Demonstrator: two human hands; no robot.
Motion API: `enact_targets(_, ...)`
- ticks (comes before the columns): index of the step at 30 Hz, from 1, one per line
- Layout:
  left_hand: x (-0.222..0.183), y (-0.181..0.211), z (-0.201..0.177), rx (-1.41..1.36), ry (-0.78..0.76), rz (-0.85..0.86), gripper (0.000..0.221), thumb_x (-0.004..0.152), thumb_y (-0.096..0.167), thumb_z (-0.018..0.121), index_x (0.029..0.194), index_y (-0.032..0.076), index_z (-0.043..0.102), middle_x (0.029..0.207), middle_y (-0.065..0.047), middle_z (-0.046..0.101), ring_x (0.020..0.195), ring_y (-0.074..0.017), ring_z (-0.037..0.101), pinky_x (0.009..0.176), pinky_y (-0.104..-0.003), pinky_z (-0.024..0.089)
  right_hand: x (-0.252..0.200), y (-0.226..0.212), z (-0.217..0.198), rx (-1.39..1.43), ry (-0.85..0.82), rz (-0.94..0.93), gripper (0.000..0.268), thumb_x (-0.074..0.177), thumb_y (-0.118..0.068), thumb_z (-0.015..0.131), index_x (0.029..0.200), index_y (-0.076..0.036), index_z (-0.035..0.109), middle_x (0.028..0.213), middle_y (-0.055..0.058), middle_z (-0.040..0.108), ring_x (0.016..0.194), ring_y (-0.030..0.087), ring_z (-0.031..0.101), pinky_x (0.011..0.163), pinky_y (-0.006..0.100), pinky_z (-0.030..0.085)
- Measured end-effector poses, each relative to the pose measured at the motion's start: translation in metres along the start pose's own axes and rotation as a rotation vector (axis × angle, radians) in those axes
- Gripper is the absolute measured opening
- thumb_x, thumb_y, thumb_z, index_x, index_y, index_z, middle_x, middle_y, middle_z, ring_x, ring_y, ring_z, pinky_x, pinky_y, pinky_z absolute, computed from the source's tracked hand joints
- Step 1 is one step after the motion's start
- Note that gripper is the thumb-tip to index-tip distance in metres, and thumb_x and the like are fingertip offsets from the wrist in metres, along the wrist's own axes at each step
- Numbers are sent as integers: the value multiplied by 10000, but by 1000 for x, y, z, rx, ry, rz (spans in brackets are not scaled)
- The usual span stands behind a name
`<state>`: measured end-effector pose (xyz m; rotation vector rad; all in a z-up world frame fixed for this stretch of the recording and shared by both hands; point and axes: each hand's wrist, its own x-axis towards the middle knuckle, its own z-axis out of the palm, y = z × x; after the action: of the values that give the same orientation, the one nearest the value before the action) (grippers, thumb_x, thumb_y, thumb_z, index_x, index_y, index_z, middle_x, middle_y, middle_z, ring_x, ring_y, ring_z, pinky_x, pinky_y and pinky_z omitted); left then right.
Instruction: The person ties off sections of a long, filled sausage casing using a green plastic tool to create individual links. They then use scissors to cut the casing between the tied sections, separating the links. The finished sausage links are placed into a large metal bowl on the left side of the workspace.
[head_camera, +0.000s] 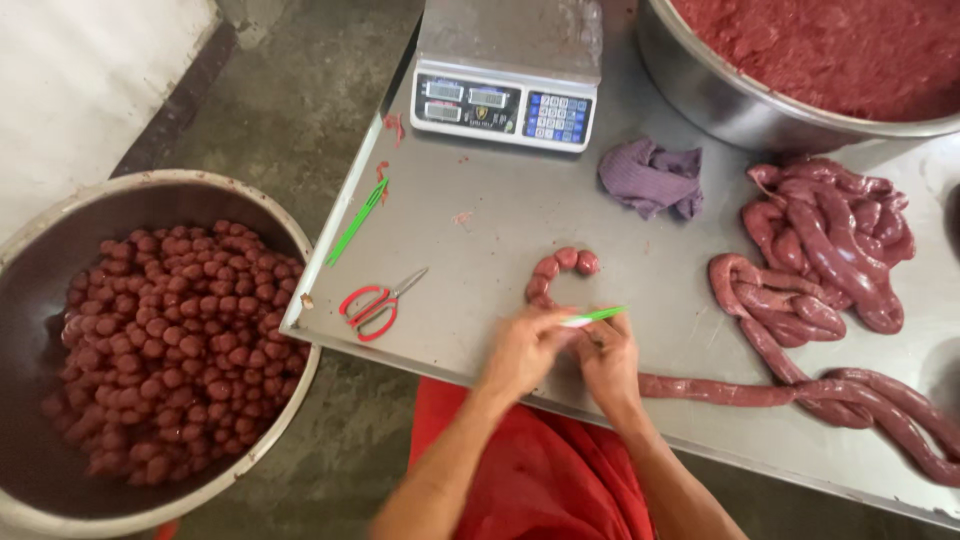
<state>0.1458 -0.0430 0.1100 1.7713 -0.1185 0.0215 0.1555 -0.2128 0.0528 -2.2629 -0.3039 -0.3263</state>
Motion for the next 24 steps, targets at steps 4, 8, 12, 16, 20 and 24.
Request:
enact_targets(4,-17,1,49,-256,239,298,344,962,113,639,1302,64,627,1225,-153,676,1088,-319,674,929,-423,538,2,64,15,166,-460,451,199,957,-129,607,1109,-67,719,1025,145,769,927,240,690,841,397,571)
enact_targets(8,-72,-7,83,-6,24,209,273,941,148,757,1178,34,684,1080,-154,698,989,-308,671,906,-432,498,20,46,-18,956,-673,1021,233,971,-195,581,1063,-30,717,1000,117,768,869,193,675,781,340,556)
enact_targets(12,-88,7,61,40,67,182,179,929,164,732,1040,31,684,1146,-196,616,1002,-346,622,857,-418,519,18,11,-28,600,-511,850,201,980,-213,605,979,-26,677,917,85,713,783,153,622,685,317,526)
enact_targets(16,-89,32,-18,-829,182,117,144,1041,174,646,1041,33,671,1007,-104,689,902,-212,675,803,-326,578,-11,21,0,233,-395,429,127,952,-116,601,931,-18,522,762,80,666,666,171,575,628,325,488)
enact_targets(20,-59,18,-63,24,375,-252,246,1070,179,633,1100,-49,718,786,-213,615,667,-301,508,665,-407,455,6,40,19,412,-378,629,162,976,-110,589,963,0,470,673,136,615,606,201,602,604,332,467)
enact_targets(24,-76,-17,-12,36,-153,-215,317,1012,287,625,1214,42,626,903,-133,719,846,-279,706,787,-397,540,20,49,-12,1102,-424,1133,373,1005,-332,551,1094,31,546,819,141,735,691,206,662,619,313,531)
